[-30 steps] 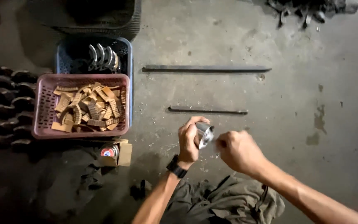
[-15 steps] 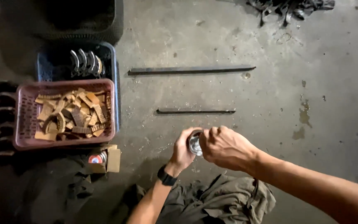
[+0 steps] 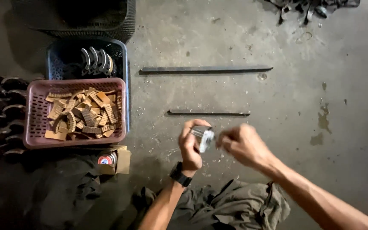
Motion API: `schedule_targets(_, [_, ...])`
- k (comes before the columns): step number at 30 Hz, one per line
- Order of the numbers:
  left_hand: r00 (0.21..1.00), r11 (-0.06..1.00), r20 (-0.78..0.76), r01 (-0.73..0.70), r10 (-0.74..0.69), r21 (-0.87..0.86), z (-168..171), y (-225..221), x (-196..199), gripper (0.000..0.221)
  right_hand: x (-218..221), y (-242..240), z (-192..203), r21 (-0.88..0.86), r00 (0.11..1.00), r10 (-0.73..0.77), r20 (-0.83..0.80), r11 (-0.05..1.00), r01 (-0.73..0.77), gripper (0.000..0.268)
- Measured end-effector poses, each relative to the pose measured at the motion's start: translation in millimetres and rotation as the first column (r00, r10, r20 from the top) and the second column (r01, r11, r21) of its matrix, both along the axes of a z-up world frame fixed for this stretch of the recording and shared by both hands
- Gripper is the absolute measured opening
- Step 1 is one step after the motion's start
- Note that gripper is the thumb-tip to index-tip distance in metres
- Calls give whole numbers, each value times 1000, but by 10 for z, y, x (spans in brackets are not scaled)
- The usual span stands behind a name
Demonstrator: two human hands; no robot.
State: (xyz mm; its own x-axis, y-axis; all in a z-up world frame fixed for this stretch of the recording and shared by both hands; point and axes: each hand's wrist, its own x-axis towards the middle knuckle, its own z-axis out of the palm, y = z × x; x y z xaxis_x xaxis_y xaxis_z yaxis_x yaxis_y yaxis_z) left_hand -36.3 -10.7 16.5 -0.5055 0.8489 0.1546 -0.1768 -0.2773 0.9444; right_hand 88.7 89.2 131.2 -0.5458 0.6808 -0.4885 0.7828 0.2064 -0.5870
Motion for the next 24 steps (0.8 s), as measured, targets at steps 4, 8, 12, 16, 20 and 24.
schedule_targets(4, [946,956,288,209,-146,-204,-452,-84,108,53,-466,-128,517,-214,709,369,601,929,-303,34])
schedule_targets(8, [811,902,553,367,-189,-229,-202,5,-56,54,-46,-164,74,1,296,787,540,351,-936,22])
schedule_targets(12, [362,866,886,493,-291,83,116,-2,-188,57,-6,-67,191,438,410,707,577,156,-885,36])
schedule_targets(16, [249,729,798,611,-548,310,-84,-102,-175,65,-12,34,324,347,299,732,612,91,-933,37])
schedule_targets(20, [389,653,849,754,-357,-71,256,3,-259,61,-16,6,363,233,232,774,589,112,-966,37])
schedule_targets(24, [442,528,784,831,-437,-174,296,-17,-296,77,4,-29,309,215,116,758,642,-33,-976,30])
